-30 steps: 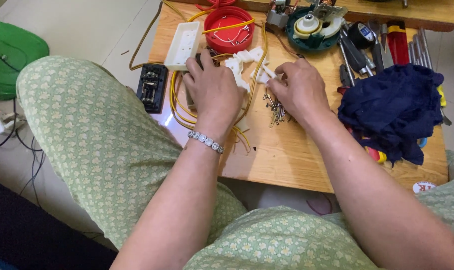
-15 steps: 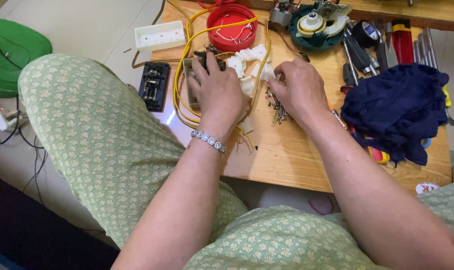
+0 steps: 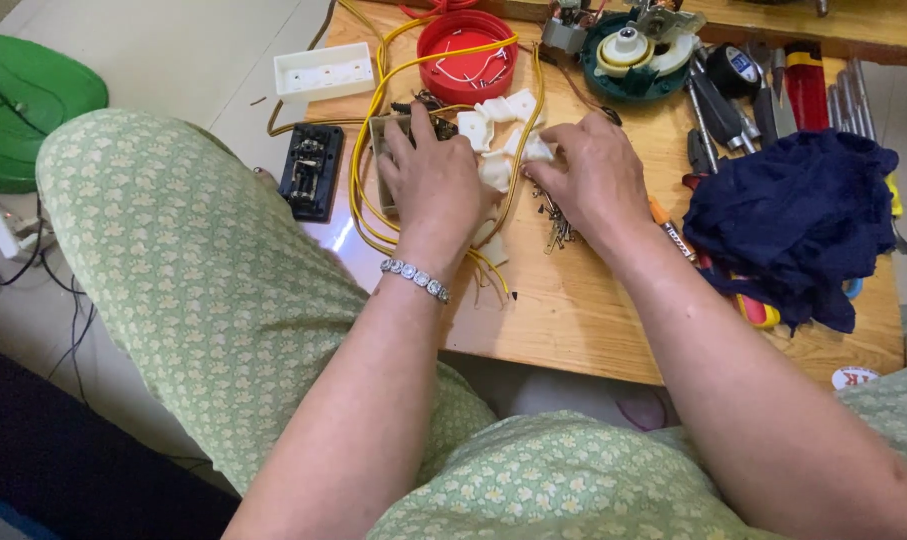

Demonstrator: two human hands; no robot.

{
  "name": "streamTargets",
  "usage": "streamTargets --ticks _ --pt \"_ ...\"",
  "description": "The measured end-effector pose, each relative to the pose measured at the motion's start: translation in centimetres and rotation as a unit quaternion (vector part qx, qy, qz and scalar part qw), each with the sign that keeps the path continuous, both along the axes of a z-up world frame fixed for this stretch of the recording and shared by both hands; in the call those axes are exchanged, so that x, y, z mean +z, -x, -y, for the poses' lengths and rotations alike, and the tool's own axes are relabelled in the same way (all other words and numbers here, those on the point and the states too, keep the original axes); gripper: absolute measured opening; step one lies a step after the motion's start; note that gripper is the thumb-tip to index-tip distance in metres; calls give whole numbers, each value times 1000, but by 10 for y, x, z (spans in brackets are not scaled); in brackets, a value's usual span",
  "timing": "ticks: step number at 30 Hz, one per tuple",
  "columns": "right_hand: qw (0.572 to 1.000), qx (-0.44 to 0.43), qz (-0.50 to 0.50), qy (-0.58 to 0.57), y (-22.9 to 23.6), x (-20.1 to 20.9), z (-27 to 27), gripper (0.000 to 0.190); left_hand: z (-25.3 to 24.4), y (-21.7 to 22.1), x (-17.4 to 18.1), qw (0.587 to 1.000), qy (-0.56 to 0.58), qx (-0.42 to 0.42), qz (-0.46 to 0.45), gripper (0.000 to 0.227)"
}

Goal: Inspecting, cleaning, and assembling small electrical components and a motor on a low workbench.

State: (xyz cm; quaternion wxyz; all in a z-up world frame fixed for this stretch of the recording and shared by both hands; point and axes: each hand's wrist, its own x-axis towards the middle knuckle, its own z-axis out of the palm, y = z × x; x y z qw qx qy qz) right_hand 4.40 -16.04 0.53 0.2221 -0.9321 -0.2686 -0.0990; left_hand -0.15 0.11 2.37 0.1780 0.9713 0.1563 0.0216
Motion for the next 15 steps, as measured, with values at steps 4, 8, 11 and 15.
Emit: streamTargets --ticks 4,8,11,15 --pt "1000 19 11 13 -2 -4 6 22 0 0 6 998 43 5 -39 50" --pt "1000 15 22 13 -5 -11 8 23 2 2 1 997 65 8 -34 37" --pt "999 -36 28 -14 -5 -9 9 18 -3 -2 -20 996 -42 -6 76 58" --pt "998 -52 9 -39 -2 -5 9 16 -3 -5 -22 998 -15 -1 58 58"
